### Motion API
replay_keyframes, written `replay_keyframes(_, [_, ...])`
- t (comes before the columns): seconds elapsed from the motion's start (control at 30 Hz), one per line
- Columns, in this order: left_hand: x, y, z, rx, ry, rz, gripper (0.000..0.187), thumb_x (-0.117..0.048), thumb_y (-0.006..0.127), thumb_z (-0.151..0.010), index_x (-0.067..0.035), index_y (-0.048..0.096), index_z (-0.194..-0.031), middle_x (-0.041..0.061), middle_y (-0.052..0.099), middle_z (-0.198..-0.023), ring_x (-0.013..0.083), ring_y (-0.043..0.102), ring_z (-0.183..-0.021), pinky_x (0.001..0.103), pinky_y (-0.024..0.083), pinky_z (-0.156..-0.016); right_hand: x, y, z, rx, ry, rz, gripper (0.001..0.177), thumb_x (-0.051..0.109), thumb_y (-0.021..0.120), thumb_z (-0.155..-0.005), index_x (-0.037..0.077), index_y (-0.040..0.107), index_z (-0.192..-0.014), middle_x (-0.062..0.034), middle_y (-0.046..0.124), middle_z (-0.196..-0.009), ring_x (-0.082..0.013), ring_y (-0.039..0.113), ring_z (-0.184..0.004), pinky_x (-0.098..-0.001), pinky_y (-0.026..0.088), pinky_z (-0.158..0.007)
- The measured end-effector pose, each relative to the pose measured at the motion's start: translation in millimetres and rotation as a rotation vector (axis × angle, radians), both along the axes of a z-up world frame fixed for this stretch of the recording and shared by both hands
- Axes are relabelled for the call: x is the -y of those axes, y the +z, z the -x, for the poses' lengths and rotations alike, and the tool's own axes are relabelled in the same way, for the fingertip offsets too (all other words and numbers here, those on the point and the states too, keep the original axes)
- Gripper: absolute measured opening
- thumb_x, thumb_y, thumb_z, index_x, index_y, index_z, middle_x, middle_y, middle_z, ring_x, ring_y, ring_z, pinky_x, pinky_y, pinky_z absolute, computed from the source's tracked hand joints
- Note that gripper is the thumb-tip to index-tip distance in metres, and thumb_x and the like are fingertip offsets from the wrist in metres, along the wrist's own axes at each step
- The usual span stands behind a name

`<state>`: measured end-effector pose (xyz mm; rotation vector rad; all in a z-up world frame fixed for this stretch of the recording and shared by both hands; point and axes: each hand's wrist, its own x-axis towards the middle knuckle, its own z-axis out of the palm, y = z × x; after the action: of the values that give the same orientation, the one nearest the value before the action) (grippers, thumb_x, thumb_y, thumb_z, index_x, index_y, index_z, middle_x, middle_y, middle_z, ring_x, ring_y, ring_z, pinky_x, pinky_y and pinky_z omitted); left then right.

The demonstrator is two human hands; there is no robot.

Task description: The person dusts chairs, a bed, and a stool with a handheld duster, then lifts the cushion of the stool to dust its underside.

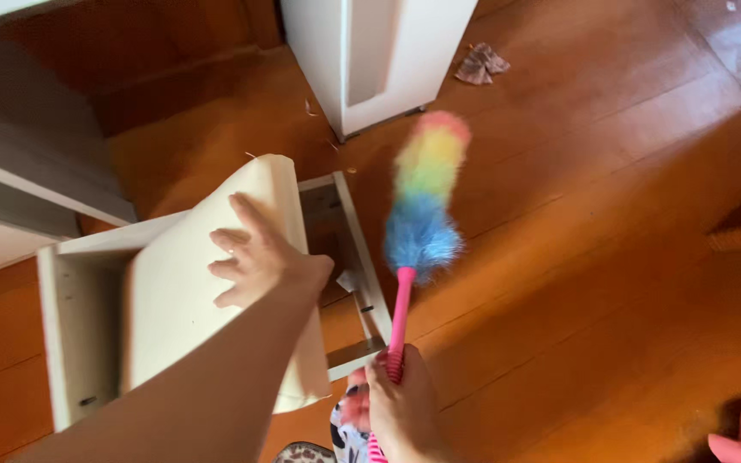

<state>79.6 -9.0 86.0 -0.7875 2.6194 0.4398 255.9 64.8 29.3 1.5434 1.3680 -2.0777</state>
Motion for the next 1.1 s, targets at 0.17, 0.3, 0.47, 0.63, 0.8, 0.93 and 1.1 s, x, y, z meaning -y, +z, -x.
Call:
replay_keyframes(0.17, [64.3,50.4,-2.7,-0.057,0.05,-0.135,0.124,-0.017,0.088,-0.058,-0.033,0.012,-0.154,0.013,0.038,-0.152,0.041,0.045,-0.135,0.068,0.047,-0.099,19.2,31.5,-5.2,-0.01,0.237,-0.076,0.038,0.039,0.054,-0.105,0.002,0.06,-0.095,-0.0059,0.045,-0.049,-0.0152,0.036,-0.032,-0.0351,0.028,-0.03])
replay_keyframes(0.3, [153.9,64.4,1.0,-0.204,-0.041,-0.275,0.109,-0.02,0.091,-0.057,-0.019,0.032,-0.149,0.016,0.064,-0.125,0.0362,0.066,-0.113,0.052,0.058,-0.096,43.8,27.0,-18.3,-0.154,0.347,-0.2,0.037,0.037,0.046,-0.102,0.008,0.067,-0.093,-0.0033,0.042,-0.043,-0.0146,0.038,-0.029,-0.0347,0.031,-0.029])
replay_keyframes(0.47, [232.0,89.5,4.2,-0.214,0.125,-0.45,0.103,-0.01,0.082,-0.062,-0.011,0.036,-0.153,0.018,0.069,-0.118,0.0315,0.072,-0.102,0.048,0.061,-0.085,97.5,17.3,-40.6,-0.245,0.607,-0.27,0.032,0.04,0.045,-0.1,0.014,0.063,-0.097,-0.0019,0.05,-0.042,-0.013,0.05,-0.03,-0.0337,0.04,-0.03])
replay_keyframes(0.63, [243.1,92.0,6.8,-0.294,0.06,-0.406,0.078,-0.008,0.08,-0.061,-0.004,0.058,-0.136,0.017,0.07,-0.107,0.0279,0.07,-0.09,0.044,0.06,-0.077,161.8,-27.4,-61.5,-0.283,0.786,-0.345,0.033,0.041,0.044,-0.1,0.014,0.064,-0.097,-0.0024,0.051,-0.044,-0.0138,0.051,-0.032,-0.0344,0.041,-0.032])
replay_keyframes(0.8, [249.0,97.5,7.5,-0.302,0.122,-0.536,0.077,-0.002,0.073,-0.058,-0.004,0.058,-0.134,0.015,0.069,-0.102,0.0285,0.07,-0.088,0.045,0.062,-0.076,181.4,-71.2,-84.4,-0.168,0.945,-0.455,0.034,0.041,0.044,-0.1,0.015,0.065,-0.097,-0.0029,0.053,-0.045,-0.0147,0.053,-0.033,-0.0351,0.042,-0.033])
replay_keyframes(0.93, [262.7,118.8,5.0,-0.315,0.186,-0.603,0.071,0.0,0.07,-0.061,-0.004,0.058,-0.13,0.013,0.068,-0.098,0.0292,0.072,-0.09,0.049,0.065,-0.073,188.0,-98.6,-101.0,-0.072,0.992,-0.494,0.035,0.042,0.044,-0.1,0.015,0.066,-0.098,-0.0033,0.053,-0.046,-0.0154,0.054,-0.035,-0.0357,0.043,-0.035])
replay_keyframes(1.1, [290.3,148.1,5.0,-0.279,0.16,-0.609,0.061,-0.002,0.072,-0.063,-0.002,0.068,-0.124,0.009,0.062,-0.092,0.0234,0.06,-0.08,0.05,0.053,-0.083,181.9,-115.8,-105.0,0.0,0.993,-0.55,0.036,0.043,0.044,-0.1,0.015,0.066,-0.098,-0.0038,0.055,-0.047,-0.0162,0.056,-0.036,-0.0364,0.044,-0.036])
